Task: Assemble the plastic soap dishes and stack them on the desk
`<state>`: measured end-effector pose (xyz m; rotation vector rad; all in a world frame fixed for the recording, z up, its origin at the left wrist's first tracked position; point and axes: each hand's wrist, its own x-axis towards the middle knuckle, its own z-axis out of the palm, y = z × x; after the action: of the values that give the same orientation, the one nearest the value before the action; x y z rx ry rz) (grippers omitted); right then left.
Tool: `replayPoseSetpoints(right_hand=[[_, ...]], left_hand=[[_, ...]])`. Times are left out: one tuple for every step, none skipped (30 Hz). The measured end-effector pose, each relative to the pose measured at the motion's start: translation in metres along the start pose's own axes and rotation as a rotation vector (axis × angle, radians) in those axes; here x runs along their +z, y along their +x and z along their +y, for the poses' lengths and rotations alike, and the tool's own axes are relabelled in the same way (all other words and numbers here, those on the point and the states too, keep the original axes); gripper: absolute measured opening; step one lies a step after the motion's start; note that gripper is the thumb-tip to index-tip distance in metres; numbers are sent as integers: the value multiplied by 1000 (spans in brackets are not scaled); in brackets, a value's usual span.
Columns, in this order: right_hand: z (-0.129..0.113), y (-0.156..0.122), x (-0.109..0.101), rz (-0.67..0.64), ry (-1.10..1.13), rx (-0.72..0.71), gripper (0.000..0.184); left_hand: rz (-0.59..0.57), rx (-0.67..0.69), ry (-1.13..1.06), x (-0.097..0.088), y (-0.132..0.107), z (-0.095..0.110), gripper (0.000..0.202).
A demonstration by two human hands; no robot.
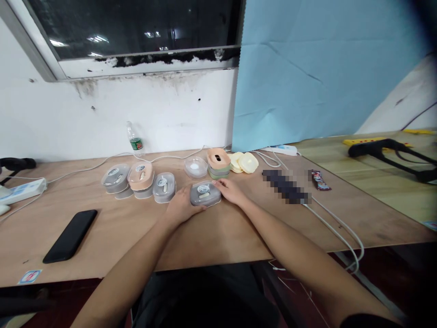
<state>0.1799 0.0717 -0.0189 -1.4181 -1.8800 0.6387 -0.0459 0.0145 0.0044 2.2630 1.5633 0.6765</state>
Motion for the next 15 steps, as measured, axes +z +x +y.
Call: replayPoseSetpoints(right_hand=[[0, 0, 0, 1, 1, -5, 49], [0, 1, 0, 2, 2, -7, 50], [-1, 1, 0, -1, 7, -7, 50], [-1, 1, 0, -6, 13, -2, 50], [-1, 2, -1, -9, 20, 6, 51], [-1, 2, -1, -12, 26, 16, 51], [-1, 2, -2, -18, 29, 26, 52], [-1, 2, -2, -23, 29, 34, 53], [-1, 2, -3, -25, 26, 39, 53], [-1, 2, -3, -24, 20, 41, 54], [-1, 2, -4, -20, 13, 40, 54], [-1, 1, -4, -14, 8, 36, 54], [-1, 1, -4, -4, 8, 31, 53], [-2, 1, -5, 5, 12, 26, 53], [-2, 0, -5, 8, 22, 22, 52]], left_hand=[[2, -3, 10, 0, -1, 1, 87], [2, -3, 17, -1, -1, 1, 87], [-1, -3, 25, 0, -1, 1, 89], [-6, -2, 36, 0, -2, 1, 92], [-13, 2, 52, 1, -2, 0, 94], [-22, 11, 71, 1, -2, -1, 96], [-31, 24, 91, 2, -1, -2, 96], [-39, 38, 106, 2, -1, -3, 96], [-45, 49, 112, 2, -1, -3, 96], [-50, 55, 107, 2, -1, -3, 95], [-50, 51, 91, 1, -1, -2, 95], [-44, 42, 68, 0, -1, -1, 95], [-34, 31, 40, -1, -2, 0, 95], [-20, 23, 8, -2, -3, 1, 96], [-4, 23, -25, -2, -3, 2, 95]])
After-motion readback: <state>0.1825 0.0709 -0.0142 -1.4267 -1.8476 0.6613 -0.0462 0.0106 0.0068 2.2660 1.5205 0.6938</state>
